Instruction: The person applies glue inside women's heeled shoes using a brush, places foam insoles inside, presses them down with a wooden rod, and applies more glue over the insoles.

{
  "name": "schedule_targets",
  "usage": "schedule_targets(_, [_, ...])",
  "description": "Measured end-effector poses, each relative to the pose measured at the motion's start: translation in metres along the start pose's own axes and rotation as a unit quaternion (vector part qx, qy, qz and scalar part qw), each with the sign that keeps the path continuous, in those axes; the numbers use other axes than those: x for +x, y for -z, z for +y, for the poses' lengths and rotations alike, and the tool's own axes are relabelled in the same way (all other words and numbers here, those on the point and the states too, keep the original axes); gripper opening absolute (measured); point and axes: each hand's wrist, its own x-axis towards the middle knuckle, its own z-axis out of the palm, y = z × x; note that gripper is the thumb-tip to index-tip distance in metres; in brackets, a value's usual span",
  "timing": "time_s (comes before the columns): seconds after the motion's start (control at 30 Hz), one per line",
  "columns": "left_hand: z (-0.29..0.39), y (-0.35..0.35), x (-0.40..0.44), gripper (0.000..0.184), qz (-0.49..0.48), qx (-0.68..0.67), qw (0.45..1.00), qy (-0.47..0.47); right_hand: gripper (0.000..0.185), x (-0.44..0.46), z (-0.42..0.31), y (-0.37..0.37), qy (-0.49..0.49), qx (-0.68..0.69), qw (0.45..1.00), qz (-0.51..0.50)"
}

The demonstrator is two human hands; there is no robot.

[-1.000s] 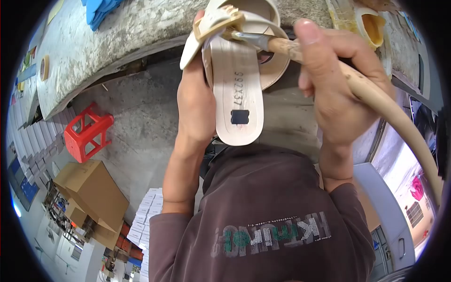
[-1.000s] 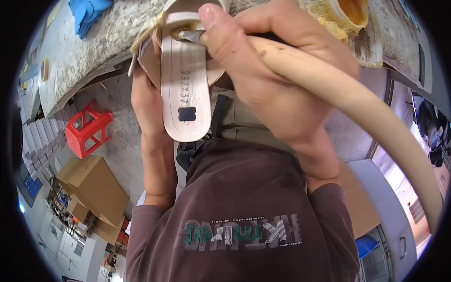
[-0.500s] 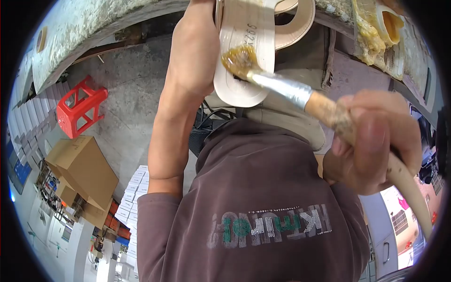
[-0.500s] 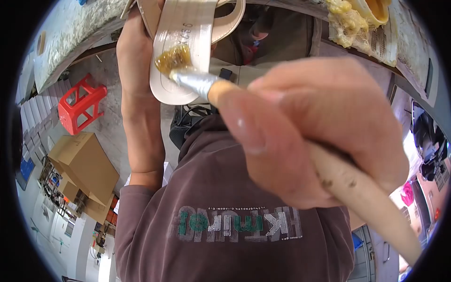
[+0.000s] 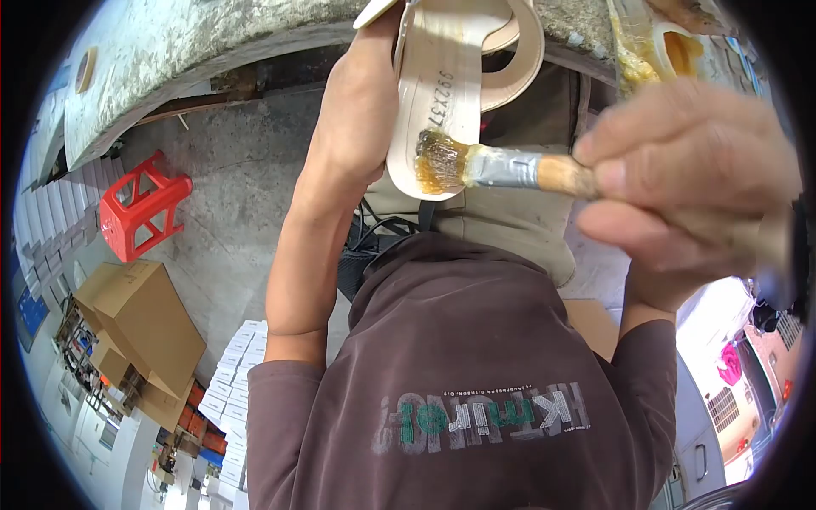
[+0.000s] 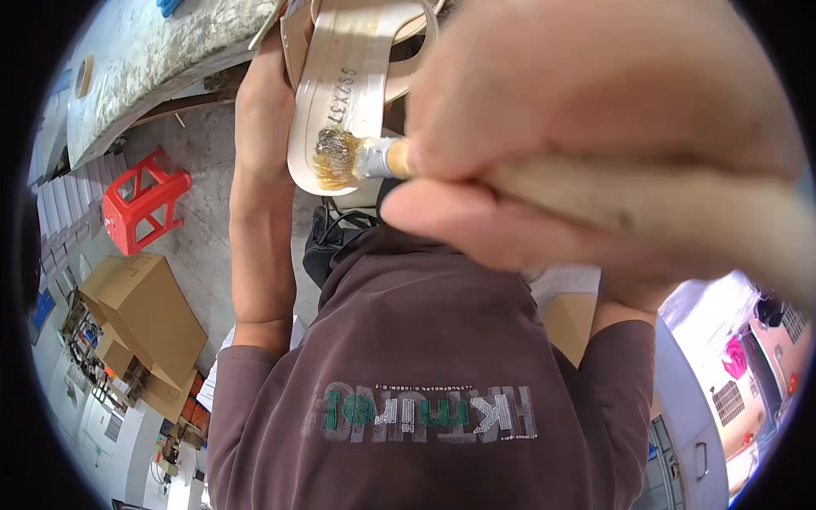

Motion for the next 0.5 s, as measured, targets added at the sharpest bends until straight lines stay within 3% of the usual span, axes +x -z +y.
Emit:
schedule_targets(0.13, [0.013, -0.014, -0.001, 0.036, 0.035, -0.067, 0.997, 0.020, 0.027, 0.022, 0.005, 0.017, 0.035, -0.013, 0.996, -0.079])
schedule_targets(0.23, [0.041, -0.022, -0.008, 0.037, -0.004, -0.148, 0.986, 0.076, 0.029, 0.027, 0.011, 0.020, 0.056, -0.015, 0.996, -0.074])
schedule_targets(0.27, [0.033, -0.013, -0.006, 0.054, -0.089, -0.138, 0.983, 0.082, 0.030, 0.028, 0.014, 0.021, 0.071, -0.014, 0.996, -0.051])
schedule_targets(0.33, [0.029, -0.015, -0.007, 0.054, -0.076, -0.138, 0.987, 0.039, 0.033, 0.022, 0.024, 0.017, 0.122, 0.004, 0.992, 0.042])
schedule_targets(0.4, [0.020, -0.013, -0.009, 0.053, -0.041, -0.098, 0.994, 0.013, 0.036, -0.006, 0.029, 0.009, 0.183, 0.109, 0.968, 0.133])
schedule_targets(0.43, [0.017, -0.015, -0.011, 0.051, -0.012, -0.084, 0.996, -0.031, 0.038, -0.031, 0.022, 0.003, 0.182, 0.173, 0.957, 0.149])
schedule_targets(0.47, [0.015, -0.016, -0.013, 0.049, 0.018, -0.067, 0.995, -0.075, 0.043, -0.056, 0.008, -0.009, 0.110, 0.189, 0.966, 0.137])
schedule_targets(0.5, [0.012, -0.015, -0.012, 0.051, 0.002, -0.106, 0.993, -0.060, 0.032, -0.061, -0.011, -0.044, 0.054, 0.105, 0.960, 0.255])
